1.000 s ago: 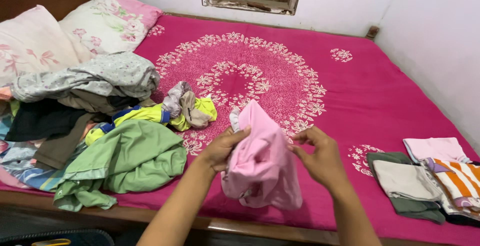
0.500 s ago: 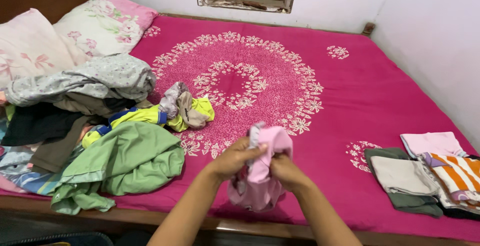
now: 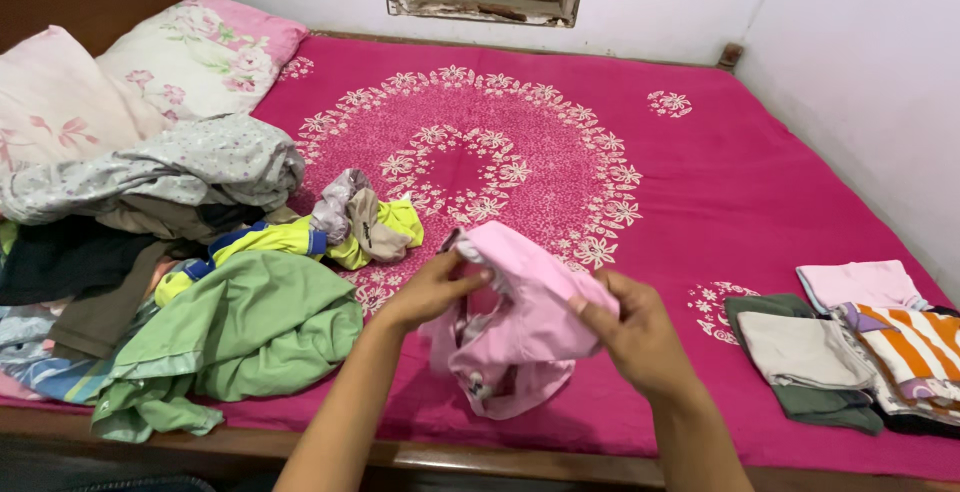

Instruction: The person folds several pieces of clothing on a bed, including a dark green short, a white t-shirt, a pink t-shirt, and a patterned purple short. Each item is smoothed, folded into a compact rectangle, and placed in a neat stack on the right side of the bed.

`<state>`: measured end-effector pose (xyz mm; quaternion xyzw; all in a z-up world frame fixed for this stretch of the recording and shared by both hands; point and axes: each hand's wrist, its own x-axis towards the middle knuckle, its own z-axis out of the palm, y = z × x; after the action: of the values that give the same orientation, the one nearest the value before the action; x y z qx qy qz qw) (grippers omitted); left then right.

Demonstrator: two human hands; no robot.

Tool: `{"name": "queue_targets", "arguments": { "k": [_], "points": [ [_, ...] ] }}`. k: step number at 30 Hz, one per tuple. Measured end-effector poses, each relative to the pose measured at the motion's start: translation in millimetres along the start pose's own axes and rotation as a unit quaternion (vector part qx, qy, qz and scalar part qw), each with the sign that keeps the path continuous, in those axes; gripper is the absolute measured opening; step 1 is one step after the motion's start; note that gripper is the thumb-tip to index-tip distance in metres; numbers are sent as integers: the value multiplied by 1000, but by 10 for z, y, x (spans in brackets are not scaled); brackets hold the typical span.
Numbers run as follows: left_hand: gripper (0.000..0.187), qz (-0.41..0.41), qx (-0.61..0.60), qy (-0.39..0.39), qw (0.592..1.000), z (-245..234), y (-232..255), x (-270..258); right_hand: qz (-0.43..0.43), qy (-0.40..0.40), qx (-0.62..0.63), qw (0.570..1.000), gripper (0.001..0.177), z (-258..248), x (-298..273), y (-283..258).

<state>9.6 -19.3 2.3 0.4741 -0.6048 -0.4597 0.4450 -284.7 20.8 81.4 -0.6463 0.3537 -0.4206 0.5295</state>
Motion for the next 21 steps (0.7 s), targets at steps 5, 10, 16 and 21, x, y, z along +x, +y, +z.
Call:
{"name": "queue_targets", "arguments": {
  "k": [5,10,16,21],
  "points": [
    [35,34,234,19,971,185,199,802,-149,136,-147,968,39,154,-228,-162],
    [41,246,267,130,923,404,686,1406,-295,396,-290,820,37,46,-410,-408],
    [20,152,121,153,969,192,442,1476,-416,241,-285,829,18,353,-500,-275],
    [25,17,257,236,937,-748,-750,1016,-287,-83,-268,916,17,975,-282,282]
  ]
}}
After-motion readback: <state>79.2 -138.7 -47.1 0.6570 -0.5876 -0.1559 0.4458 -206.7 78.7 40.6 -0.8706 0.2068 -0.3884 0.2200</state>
